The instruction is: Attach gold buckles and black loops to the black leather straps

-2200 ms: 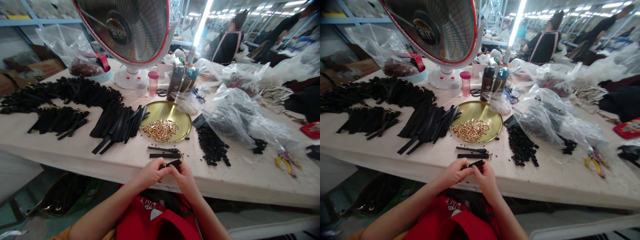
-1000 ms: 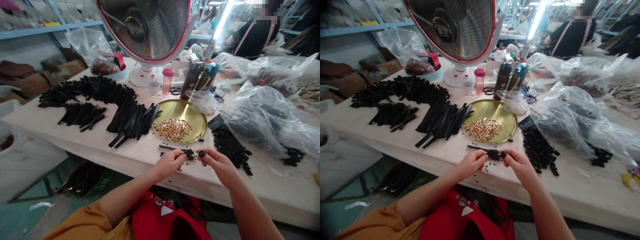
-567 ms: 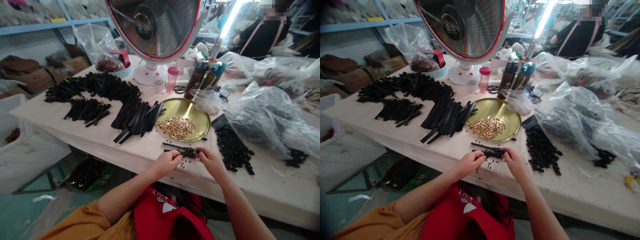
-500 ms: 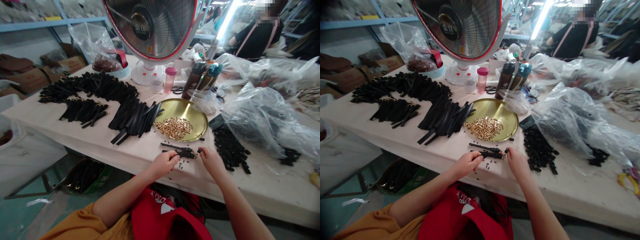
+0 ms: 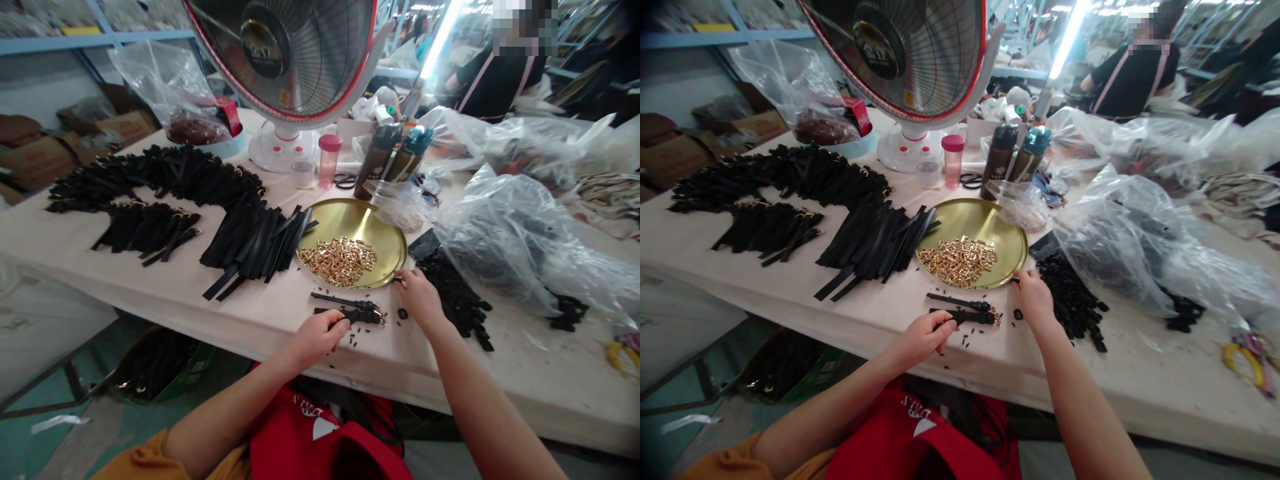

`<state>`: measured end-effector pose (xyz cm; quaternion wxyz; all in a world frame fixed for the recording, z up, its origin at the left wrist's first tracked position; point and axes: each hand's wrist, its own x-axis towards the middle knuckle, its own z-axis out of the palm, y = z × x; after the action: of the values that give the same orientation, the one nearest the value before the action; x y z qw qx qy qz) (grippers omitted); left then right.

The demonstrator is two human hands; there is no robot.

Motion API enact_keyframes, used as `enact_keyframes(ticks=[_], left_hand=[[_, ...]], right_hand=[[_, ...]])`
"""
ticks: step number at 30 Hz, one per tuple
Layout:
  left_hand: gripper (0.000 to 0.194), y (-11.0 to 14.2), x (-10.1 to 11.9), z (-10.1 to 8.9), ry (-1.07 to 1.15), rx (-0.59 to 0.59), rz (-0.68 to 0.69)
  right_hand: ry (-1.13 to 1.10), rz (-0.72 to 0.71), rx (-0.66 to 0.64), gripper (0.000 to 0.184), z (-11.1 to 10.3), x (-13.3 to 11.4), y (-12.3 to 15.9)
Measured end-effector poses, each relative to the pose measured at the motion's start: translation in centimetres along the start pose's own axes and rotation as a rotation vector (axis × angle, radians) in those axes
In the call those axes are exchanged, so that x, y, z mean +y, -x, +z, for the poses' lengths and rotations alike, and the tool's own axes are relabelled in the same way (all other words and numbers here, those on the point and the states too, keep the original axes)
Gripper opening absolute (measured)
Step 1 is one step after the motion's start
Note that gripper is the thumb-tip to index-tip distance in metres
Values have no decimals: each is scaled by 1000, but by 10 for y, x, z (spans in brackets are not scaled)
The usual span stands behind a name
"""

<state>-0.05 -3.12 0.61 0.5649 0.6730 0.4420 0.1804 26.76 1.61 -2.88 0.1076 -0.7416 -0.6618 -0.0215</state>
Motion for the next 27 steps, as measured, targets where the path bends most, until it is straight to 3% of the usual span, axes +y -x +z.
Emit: enact_keyframes(ticks=[10,18,22,27], left_hand=[[29,-2,8,3,-5,-23,8],[31,3,3,-3,26,9,-23],[33,4,1,-1,33,10,-31],[31,4,7,3,41,-1,1]], right_hand=[[-14,-8,-5,26,6,7,6],[27,-99,-51,21,-13,-1,26],[64,-49,0,24,-20,17,34],[208,103,85,33,-14,44,19]])
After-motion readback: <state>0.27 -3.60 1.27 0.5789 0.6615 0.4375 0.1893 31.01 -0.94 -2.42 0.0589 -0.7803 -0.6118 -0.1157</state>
